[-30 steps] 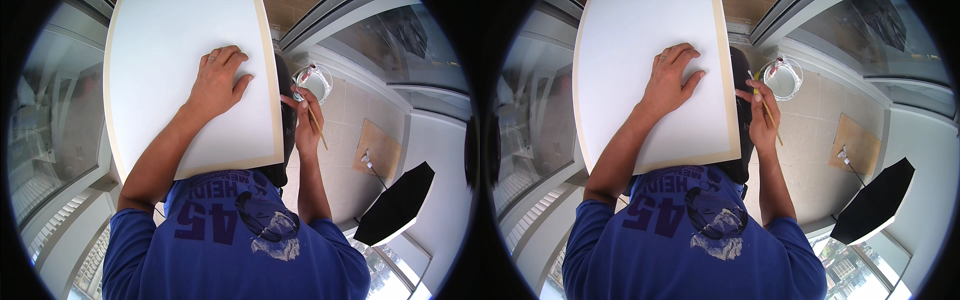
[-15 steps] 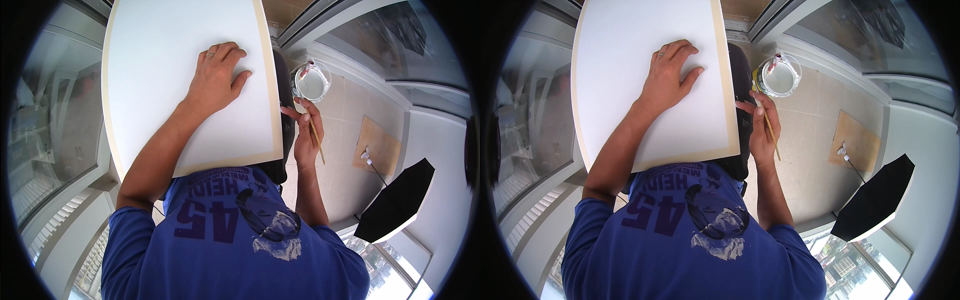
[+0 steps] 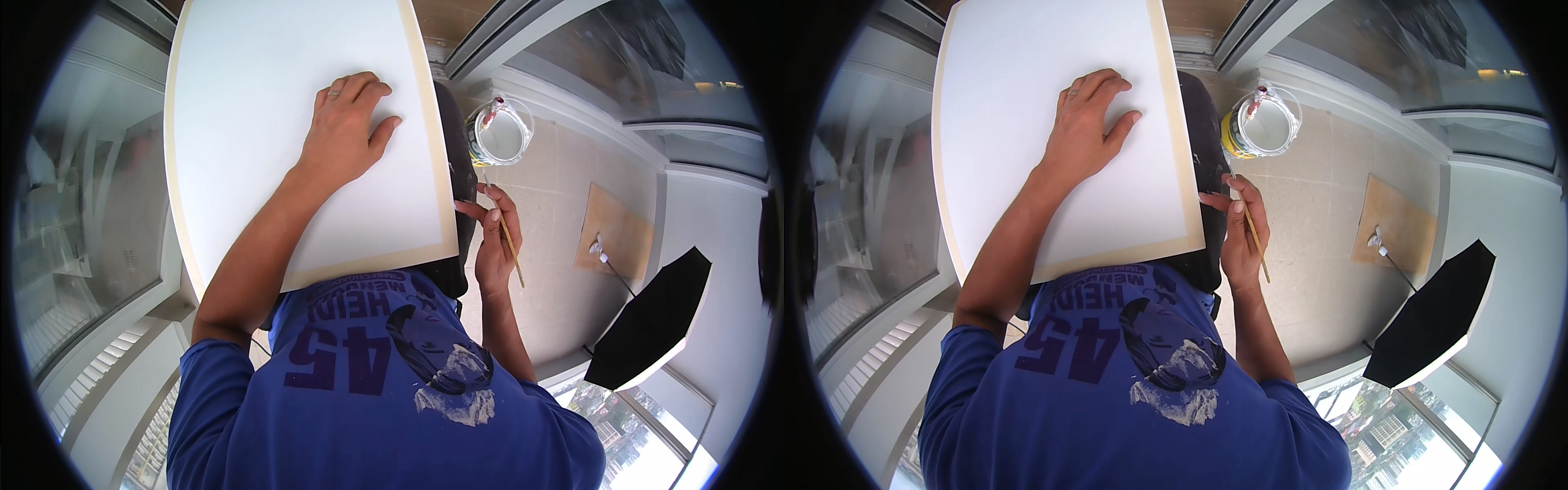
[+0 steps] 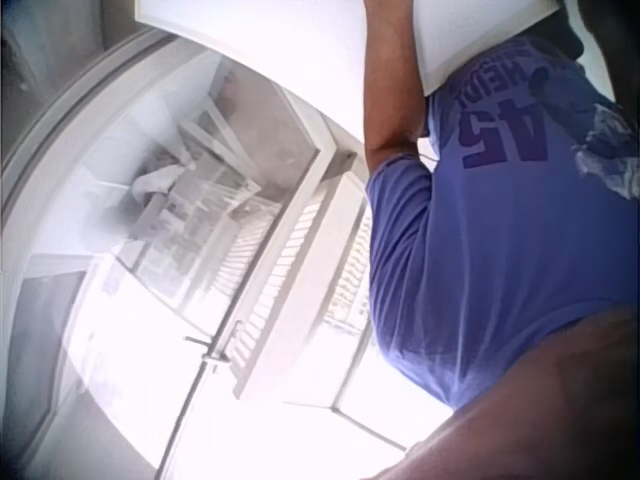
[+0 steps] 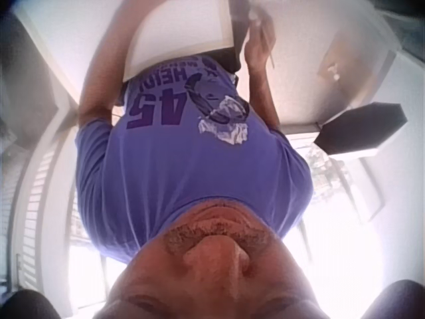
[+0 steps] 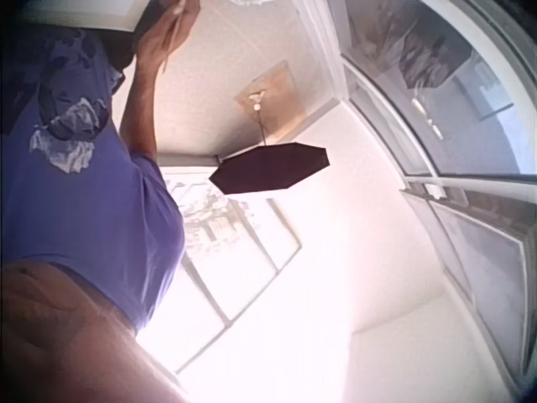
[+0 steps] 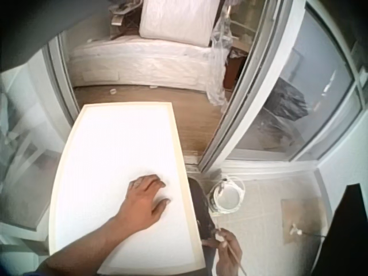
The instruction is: The person paints the edges of a white board. They hold the board on their lap, dipping a brush into a paint bucket and applying paint to the board's perimeter.
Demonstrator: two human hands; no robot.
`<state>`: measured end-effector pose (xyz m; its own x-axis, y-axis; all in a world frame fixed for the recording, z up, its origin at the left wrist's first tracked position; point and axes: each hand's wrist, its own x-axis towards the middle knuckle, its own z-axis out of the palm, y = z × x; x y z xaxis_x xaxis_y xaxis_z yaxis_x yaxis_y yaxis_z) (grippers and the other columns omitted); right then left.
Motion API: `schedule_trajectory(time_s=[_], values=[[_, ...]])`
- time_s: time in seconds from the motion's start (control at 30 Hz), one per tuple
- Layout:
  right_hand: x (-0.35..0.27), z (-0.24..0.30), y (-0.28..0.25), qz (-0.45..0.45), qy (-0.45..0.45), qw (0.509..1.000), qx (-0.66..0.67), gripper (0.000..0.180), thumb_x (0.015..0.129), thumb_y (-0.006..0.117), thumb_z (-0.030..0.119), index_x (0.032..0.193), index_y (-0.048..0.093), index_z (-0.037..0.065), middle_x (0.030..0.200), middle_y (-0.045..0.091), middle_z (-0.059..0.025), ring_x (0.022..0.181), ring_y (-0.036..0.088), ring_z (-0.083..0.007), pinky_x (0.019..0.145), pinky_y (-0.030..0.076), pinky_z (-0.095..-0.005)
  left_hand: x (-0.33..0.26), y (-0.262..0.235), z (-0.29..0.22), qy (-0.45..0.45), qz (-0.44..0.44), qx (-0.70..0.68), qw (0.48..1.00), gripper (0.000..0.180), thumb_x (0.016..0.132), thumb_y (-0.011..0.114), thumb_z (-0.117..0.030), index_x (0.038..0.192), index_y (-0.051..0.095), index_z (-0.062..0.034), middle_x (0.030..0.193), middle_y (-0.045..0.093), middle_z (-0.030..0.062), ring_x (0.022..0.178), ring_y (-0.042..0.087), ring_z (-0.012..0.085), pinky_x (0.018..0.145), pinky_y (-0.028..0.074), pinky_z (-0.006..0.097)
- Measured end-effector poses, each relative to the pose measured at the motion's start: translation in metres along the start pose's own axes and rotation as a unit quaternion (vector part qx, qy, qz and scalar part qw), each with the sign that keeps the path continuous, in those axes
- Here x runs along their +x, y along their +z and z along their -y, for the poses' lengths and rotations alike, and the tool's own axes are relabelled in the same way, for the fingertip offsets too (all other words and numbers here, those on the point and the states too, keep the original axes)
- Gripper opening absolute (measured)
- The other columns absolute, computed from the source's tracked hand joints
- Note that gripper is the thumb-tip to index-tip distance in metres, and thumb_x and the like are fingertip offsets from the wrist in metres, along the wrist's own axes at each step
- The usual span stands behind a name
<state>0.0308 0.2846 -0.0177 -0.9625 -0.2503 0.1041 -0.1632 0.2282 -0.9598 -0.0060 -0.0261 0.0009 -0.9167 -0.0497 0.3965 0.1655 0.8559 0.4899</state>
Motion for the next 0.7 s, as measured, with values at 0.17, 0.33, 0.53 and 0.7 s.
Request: schedule_trajectory(time_s=[0.17, 0.33, 0.53, 0.7], values=[[-0.004, 0.007, -0.002, -0.024, 0.044, 0.997, 0.059, 0.041, 0.121, 0.046, 0.031, 0.146, 0.057, 0.0, 0.135, 0.069, -0.0162, 0.097, 0.078, -0.0204, 0.111, 0.05, -0.0439, 0.0, -0.001, -0.001, -0.001, 0.003, 0.002, 1.0, 0.037, 0.098, 0.08, -0.021, 0.13, 0.07, -0.0057, 0.141, 0.066, 0.0118, 0.133, 0.06, 0.0331, 0.114, 0.043, 0.051], [0.028, -0.008, 0.0, -0.109, 0.071, 0.983, 0.132, 0.036, 0.12, 0.051, 0.029, 0.142, 0.06, 0.002, 0.125, 0.073, -0.0118, 0.088, 0.074, -0.015, 0.091, 0.056, -0.0334, 0.002, -0.006, -0.004, -0.014, 0.029, -0.002, 0.999, 0.037, 0.099, 0.08, -0.021, 0.131, 0.069, -0.0059, 0.143, 0.066, 0.0131, 0.134, 0.06, 0.0348, 0.115, 0.043, 0.051], [0.051, -0.042, 0.015, -0.147, 0.062, 0.97, 0.185, 0.03, 0.115, 0.06, 0.012, 0.144, 0.059, 0.005, 0.125, 0.068, -0.0064, 0.09, 0.073, -0.0133, 0.081, 0.057, -0.0289, 0.005, -0.013, 0.002, -0.012, -0.021, -0.006, 1.0, 0.033, 0.099, 0.08, -0.018, 0.128, 0.071, -0.0047, 0.141, 0.068, 0.0147, 0.132, 0.062, 0.036, 0.113, 0.046, 0.049], [0.059, -0.043, 0.006, -0.133, 0.1, 0.959, 0.231, 0.036, 0.116, 0.052, 0.02, 0.145, 0.059, 0.0, 0.138, 0.069, -0.0098, 0.095, 0.075, -0.0168, 0.081, 0.058, -0.0306, 0.003, -0.019, -0.008, 0.011, -0.012, -0.047, 0.999, 0.029, 0.1, 0.08, -0.018, 0.125, 0.072, -0.0051, 0.137, 0.071, 0.0145, 0.13, 0.064, 0.0344, 0.11, 0.048, 0.046]])
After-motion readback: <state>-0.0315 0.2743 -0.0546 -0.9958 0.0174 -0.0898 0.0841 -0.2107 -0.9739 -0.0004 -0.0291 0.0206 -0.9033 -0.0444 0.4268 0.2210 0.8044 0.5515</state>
